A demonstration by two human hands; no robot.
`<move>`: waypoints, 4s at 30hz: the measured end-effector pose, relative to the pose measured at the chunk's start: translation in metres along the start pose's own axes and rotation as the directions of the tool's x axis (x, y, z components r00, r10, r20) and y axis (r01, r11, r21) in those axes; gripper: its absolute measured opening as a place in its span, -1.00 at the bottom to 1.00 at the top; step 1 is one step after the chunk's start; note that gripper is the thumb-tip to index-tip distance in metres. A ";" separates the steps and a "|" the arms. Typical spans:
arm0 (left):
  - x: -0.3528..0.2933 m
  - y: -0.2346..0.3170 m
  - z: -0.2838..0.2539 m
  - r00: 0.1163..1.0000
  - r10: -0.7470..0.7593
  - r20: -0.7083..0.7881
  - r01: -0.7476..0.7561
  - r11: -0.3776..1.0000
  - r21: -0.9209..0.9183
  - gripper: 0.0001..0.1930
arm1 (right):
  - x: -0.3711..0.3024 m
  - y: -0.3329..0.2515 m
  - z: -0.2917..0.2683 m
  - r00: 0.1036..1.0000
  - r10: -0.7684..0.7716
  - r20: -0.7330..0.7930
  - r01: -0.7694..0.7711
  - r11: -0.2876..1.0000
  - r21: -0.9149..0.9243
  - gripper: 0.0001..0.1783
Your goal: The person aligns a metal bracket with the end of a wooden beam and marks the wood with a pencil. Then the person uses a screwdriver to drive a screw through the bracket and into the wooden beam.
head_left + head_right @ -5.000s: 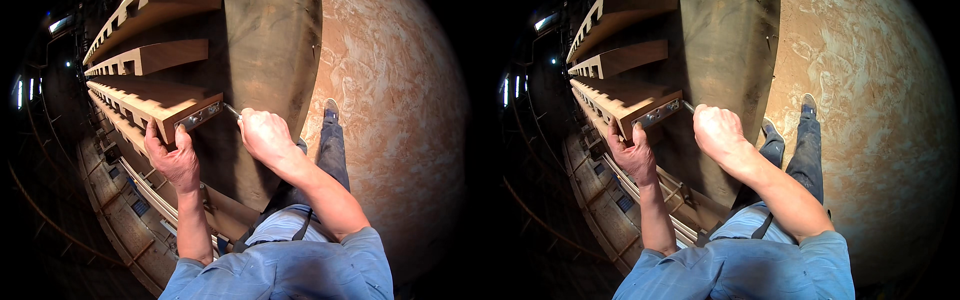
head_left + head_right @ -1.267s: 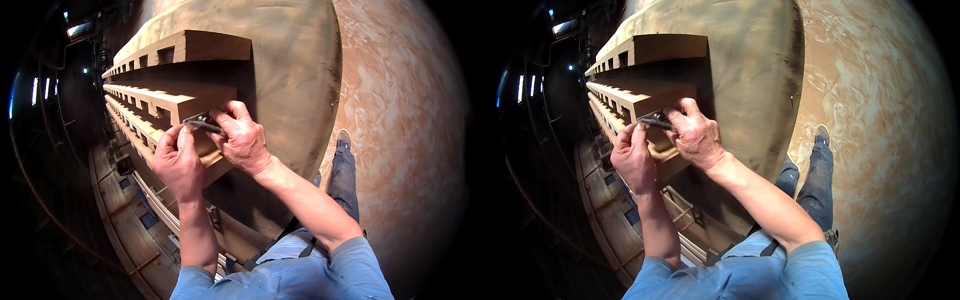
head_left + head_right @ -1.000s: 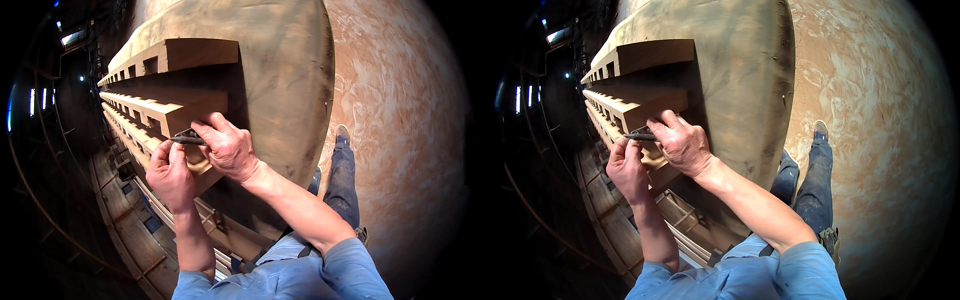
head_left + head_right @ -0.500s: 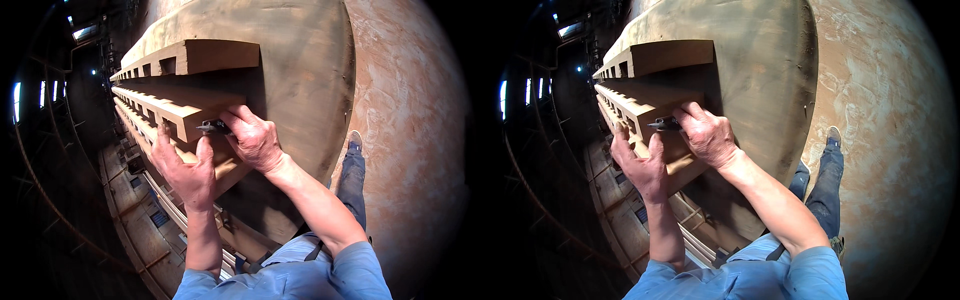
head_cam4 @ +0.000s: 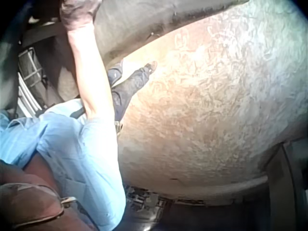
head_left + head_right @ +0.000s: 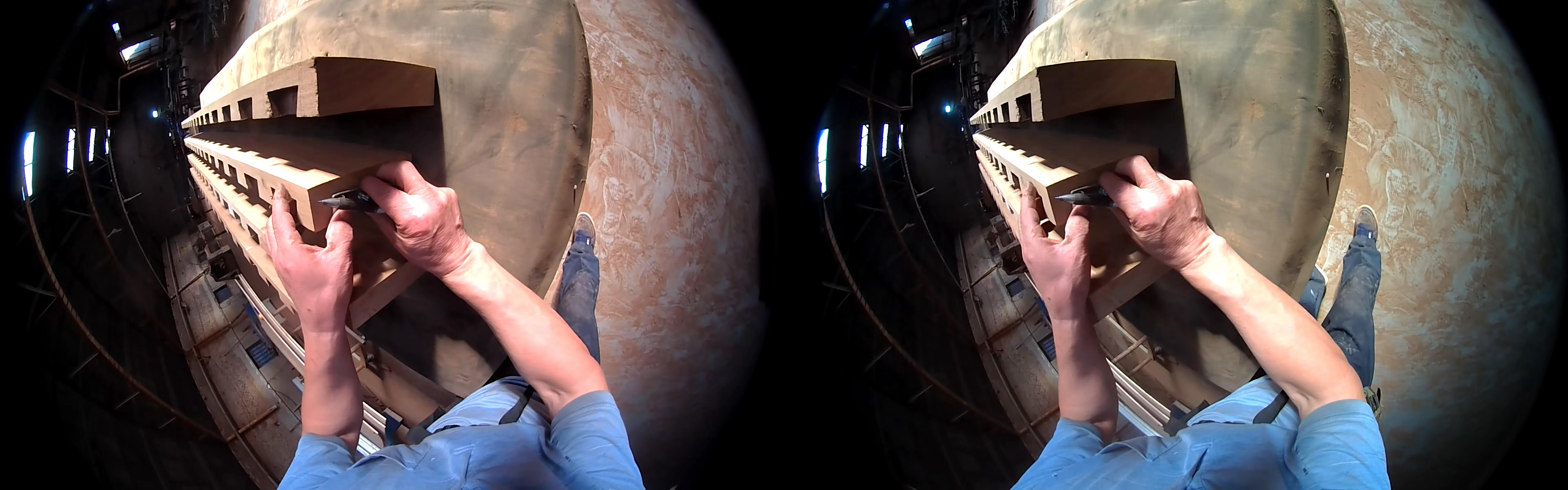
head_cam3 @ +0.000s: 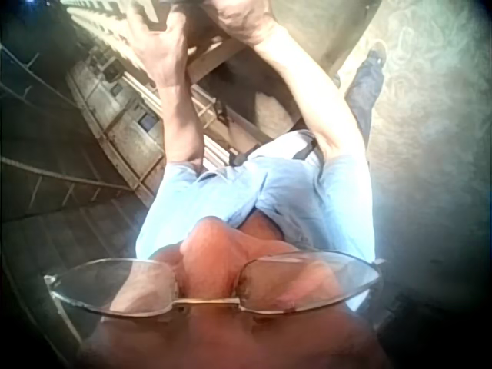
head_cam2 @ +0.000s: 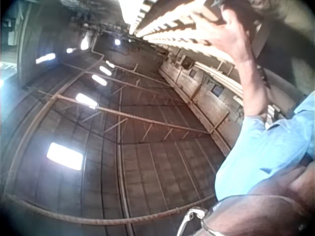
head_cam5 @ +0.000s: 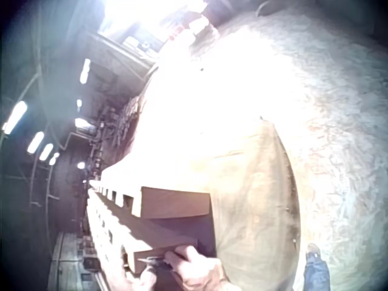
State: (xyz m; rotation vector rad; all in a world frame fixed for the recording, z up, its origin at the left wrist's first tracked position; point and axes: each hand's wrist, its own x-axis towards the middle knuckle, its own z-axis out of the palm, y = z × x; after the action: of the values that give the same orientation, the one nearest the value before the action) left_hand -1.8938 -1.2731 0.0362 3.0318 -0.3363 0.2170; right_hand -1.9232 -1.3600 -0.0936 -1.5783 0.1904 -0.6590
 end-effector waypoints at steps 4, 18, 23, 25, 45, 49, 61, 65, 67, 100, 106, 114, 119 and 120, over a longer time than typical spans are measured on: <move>0.000 -0.001 0.001 1.000 -0.005 -0.016 0.004 0.995 -0.104 -0.32 | 0.003 0.001 0.001 1.000 -0.028 -0.013 0.028 1.000 0.004 -0.69; 0.004 0.006 0.003 0.999 0.002 -0.033 -0.005 0.995 -0.104 -0.37 | 0.003 0.002 -0.001 1.000 0.007 0.030 -0.006 1.000 -0.026 -0.68; 0.005 0.005 0.005 0.998 0.023 -0.055 -0.029 0.995 -0.101 -0.38 | -0.007 0.003 0.004 0.975 0.208 -0.080 -0.198 0.973 0.122 -0.70; 0.004 0.005 0.006 0.998 0.042 -0.056 -0.047 0.994 -0.095 -0.38 | -0.014 0.003 0.002 0.913 0.398 -0.085 -0.371 0.900 0.230 -0.74; 0.004 0.003 0.007 0.996 0.068 -0.054 -0.073 0.993 -0.092 -0.37 | -0.015 0.000 -0.007 0.830 0.556 0.039 -0.537 0.780 0.321 -0.79; 0.004 0.004 0.007 0.998 0.048 -0.050 -0.053 0.993 -0.110 -0.37 | -0.016 0.003 -0.005 0.813 0.580 0.056 -0.555 0.742 0.375 -0.78; 0.005 0.005 0.006 0.995 0.088 -0.055 -0.091 0.995 -0.051 -0.39 | -0.017 0.006 -0.005 0.772 0.625 0.120 -0.610 0.673 0.418 -0.80; 0.005 0.006 0.006 0.996 0.078 -0.052 -0.081 0.995 -0.056 -0.39 | -0.016 0.006 -0.006 0.766 0.629 0.136 -0.621 0.667 0.413 -0.82; 0.005 0.004 0.007 0.994 0.092 -0.054 -0.095 0.995 -0.041 -0.39 | -0.016 0.007 -0.008 0.760 0.631 0.154 -0.632 0.663 0.402 -0.83; 0.003 0.010 0.012 0.998 0.059 -0.008 -0.060 0.983 -0.174 -0.43 | -0.013 0.001 -0.058 0.733 0.550 0.400 -0.440 0.832 -0.337 -0.78; 0.004 0.012 0.011 0.998 0.056 -0.005 -0.056 0.979 -0.194 -0.43 | -0.008 -0.004 -0.060 0.734 0.543 0.408 -0.393 0.829 -0.397 -0.94; 0.004 0.012 0.008 0.998 0.069 0.002 -0.068 0.988 -0.141 -0.44 | -0.002 -0.012 -0.059 0.713 0.534 0.454 -0.274 0.809 -0.520 -0.93; 0.003 0.006 0.007 0.997 0.076 -0.001 -0.076 0.993 -0.089 -0.45 | -0.002 -0.013 -0.057 0.702 0.519 0.487 -0.216 0.808 -0.549 -0.94; 0.004 0.004 0.007 0.996 0.084 -0.001 -0.084 0.993 -0.087 -0.45 | -0.003 -0.015 -0.057 0.705 0.505 0.498 -0.184 0.808 -0.559 -0.94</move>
State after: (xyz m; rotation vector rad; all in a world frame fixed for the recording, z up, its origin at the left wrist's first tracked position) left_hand -1.8903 -1.2788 0.0303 2.9359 -0.4614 0.1980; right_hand -1.9587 -1.4054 -0.0813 -2.0763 0.1530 0.2870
